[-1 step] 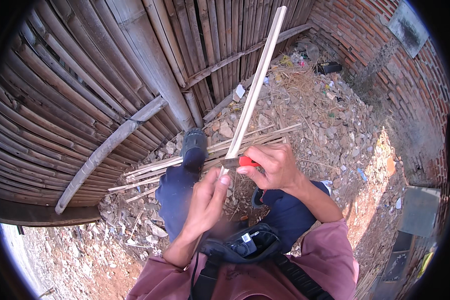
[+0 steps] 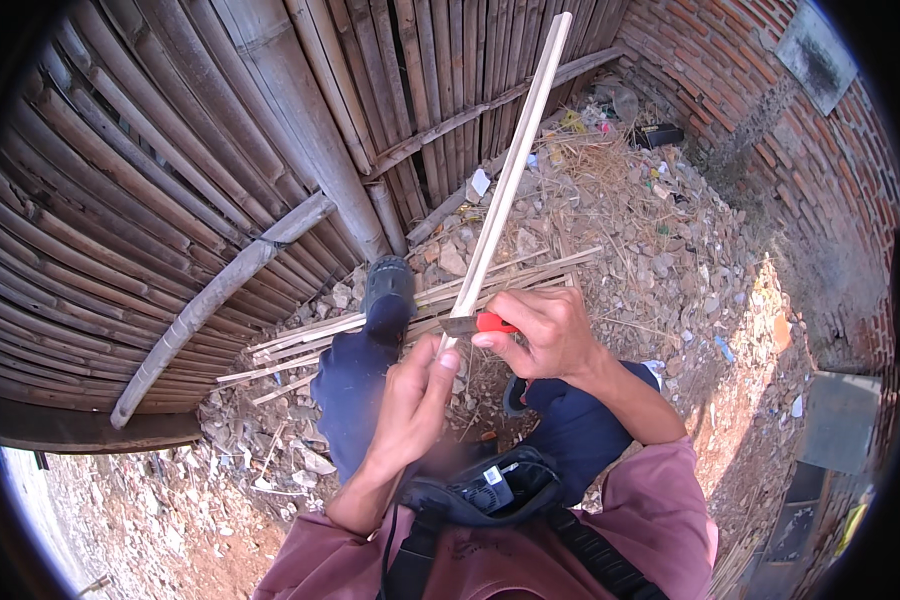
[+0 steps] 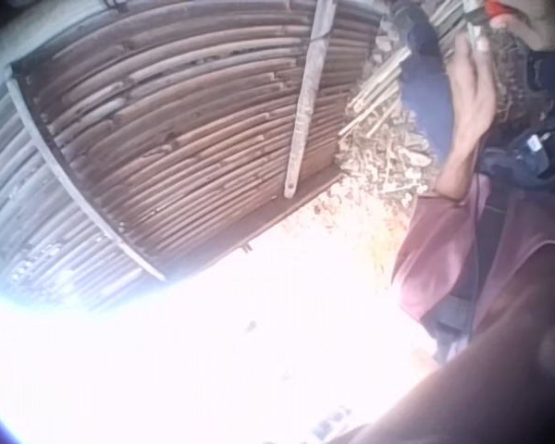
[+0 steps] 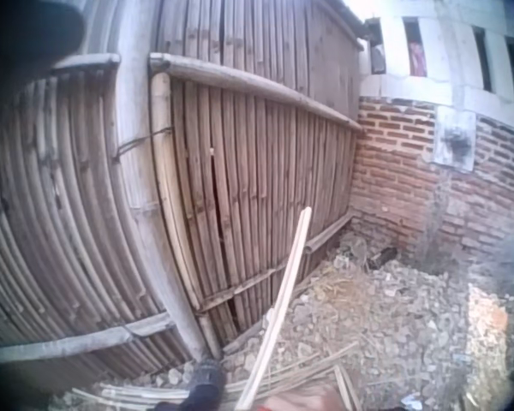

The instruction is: The person uses a small red knife to shave and thin a long bamboo slat, removing long thin strips of wood by hand.

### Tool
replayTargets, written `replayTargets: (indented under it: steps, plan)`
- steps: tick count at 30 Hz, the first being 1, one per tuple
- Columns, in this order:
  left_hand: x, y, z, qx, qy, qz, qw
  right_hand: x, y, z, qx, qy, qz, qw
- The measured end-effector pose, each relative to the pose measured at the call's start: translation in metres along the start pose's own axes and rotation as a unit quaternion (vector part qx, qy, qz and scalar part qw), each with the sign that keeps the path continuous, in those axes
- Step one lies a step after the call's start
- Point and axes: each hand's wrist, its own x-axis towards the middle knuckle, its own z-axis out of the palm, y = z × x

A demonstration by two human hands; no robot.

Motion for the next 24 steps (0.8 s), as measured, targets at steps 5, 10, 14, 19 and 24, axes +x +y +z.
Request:
replayTargets:
  steps: [5,10,14,19,24]
  plan:
    - [-0.001,0.001,-0.001,0.055,0.005,0.03,0.998,0.0,-0.002,0.001,0.0,-0.005,-0.007,1.0]
    - [-0.001,0.008,0.001,0.105,0.02,0.045,0.993,0.001,0.003,0.004,-0.013,0.011,-0.01,1.0]
    - [-0.002,0.007,0.001,0.129,0.032,0.063,0.989,0.003,0.003,0.005,-0.021,0.027,-0.008,0.999]
    - [-0.006,0.004,-0.001,0.151,0.012,0.021,0.988,0.004,0.021,-0.005,-0.056,0.073,0.076,0.993]
    - [-0.018,-0.017,0.005,0.123,-0.018,0.02,0.992,0.012,0.109,-0.07,-0.018,0.269,0.243,0.932]
